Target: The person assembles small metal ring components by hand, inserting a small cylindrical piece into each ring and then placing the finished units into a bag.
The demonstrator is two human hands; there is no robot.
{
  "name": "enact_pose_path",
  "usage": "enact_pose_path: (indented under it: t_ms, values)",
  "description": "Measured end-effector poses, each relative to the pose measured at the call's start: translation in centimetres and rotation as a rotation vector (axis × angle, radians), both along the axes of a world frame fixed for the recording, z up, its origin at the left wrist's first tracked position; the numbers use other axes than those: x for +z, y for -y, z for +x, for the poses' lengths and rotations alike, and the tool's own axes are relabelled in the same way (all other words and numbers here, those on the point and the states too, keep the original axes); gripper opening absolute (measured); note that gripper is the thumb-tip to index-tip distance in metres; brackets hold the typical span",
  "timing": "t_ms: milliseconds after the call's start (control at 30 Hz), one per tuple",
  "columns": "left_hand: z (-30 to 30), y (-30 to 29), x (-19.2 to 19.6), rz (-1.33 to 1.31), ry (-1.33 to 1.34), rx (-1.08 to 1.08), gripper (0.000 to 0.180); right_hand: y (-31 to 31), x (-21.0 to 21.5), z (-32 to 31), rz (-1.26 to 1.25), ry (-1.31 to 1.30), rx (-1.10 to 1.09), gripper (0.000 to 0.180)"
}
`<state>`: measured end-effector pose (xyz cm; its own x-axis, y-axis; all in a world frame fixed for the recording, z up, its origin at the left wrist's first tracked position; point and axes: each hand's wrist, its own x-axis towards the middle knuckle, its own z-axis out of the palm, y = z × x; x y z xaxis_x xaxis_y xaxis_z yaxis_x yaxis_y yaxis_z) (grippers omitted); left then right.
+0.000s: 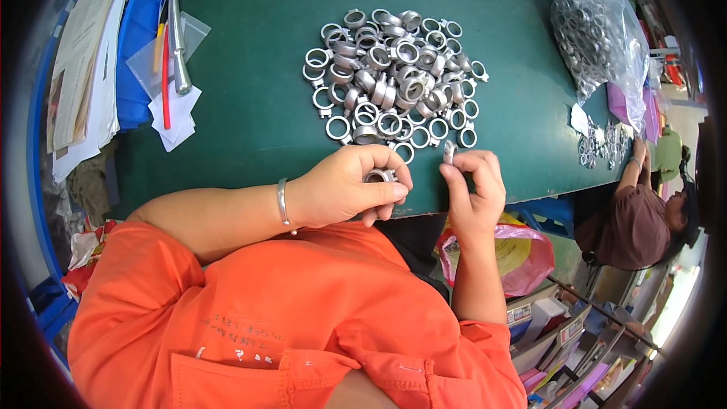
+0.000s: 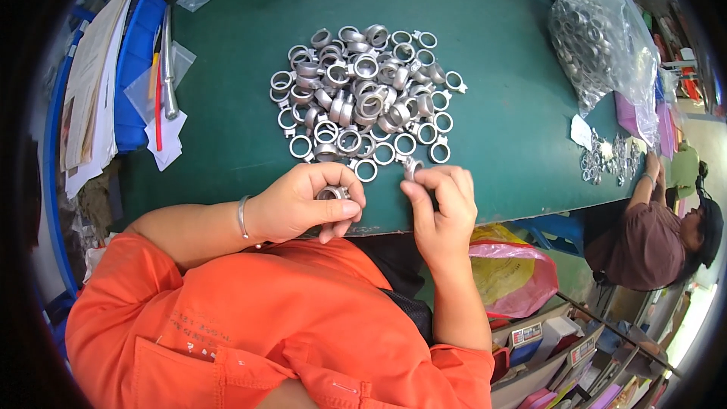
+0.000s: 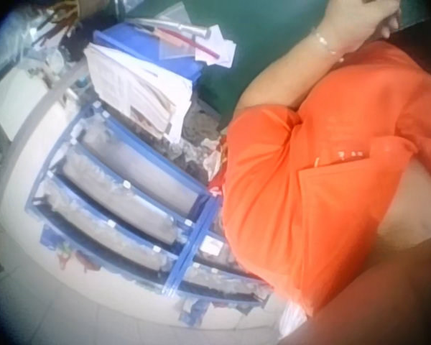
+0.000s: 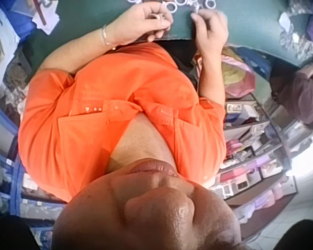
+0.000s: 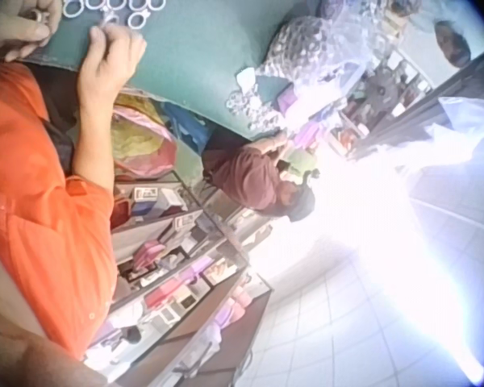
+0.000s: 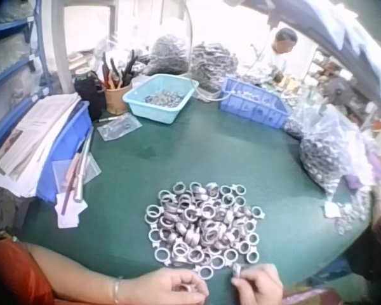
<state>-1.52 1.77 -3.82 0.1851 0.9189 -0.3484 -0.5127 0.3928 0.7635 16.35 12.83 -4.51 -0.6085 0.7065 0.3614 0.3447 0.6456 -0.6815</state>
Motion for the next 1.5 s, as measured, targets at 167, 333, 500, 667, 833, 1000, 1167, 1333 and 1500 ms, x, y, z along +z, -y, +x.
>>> enact_pose_path:
  t_ms: [167, 333, 500, 667, 833, 1000, 1167, 1333, 1500]
  values:
    - [0.0, 0.0, 0.1, 0.005, -0.081, 0.027, 0.014, 3.0, 1.0, -0.2, -0.823, -0.326, 0.099, 0.004]
    - [-0.1, 0.0, 0.7, -0.001, -0.071, 0.044, 0.01, 2.8, 0.2, -0.7, -0.244, -0.177, 0.275, 0.007]
    - [0.1, 0.2, -0.6, 0.453, -0.474, 0.167, 0.008, 2.9, 0.9, -0.8, -0.324, -0.193, 0.251, 0.006]
    - [0.0, 0.2, -0.5, 0.586, -0.656, 0.15, 0.01, 3.3, 0.7, -0.7, -0.886, -0.492, 0.211, 0.012]
    - [-0.1, 0.1, 0.1, 0.191, -0.363, 0.119, 0.015, 3.6, 0.9, -1.6, -0.91, -0.725, 0.245, 0.024]
    - [-0.1, -0.1, -0.2, -0.125, 0.336, 0.02, 0.026, 2.8, 1.2, -1.1, -0.146, -0.354, 0.34, 0.025]
    - [-0.8, -0.2, -0.7, -0.186, 0.348, -0.115, 0.018, 1.5, 2.2, -1.4, 0.195, -0.163, 0.316, 0.023]
    - [-0.4, -0.1, -0.5, -0.123, 0.324, -0.067, 0.01, -1.4, -0.1, -1.5, 0.457, 0.36, 0.004, 0.028]
    - [-0.3, 0.0, -0.5, -0.069, 0.223, -0.001, 0.01, -0.6, 0.8, -1.4, 0.308, 0.227, 0.012, 0.017]
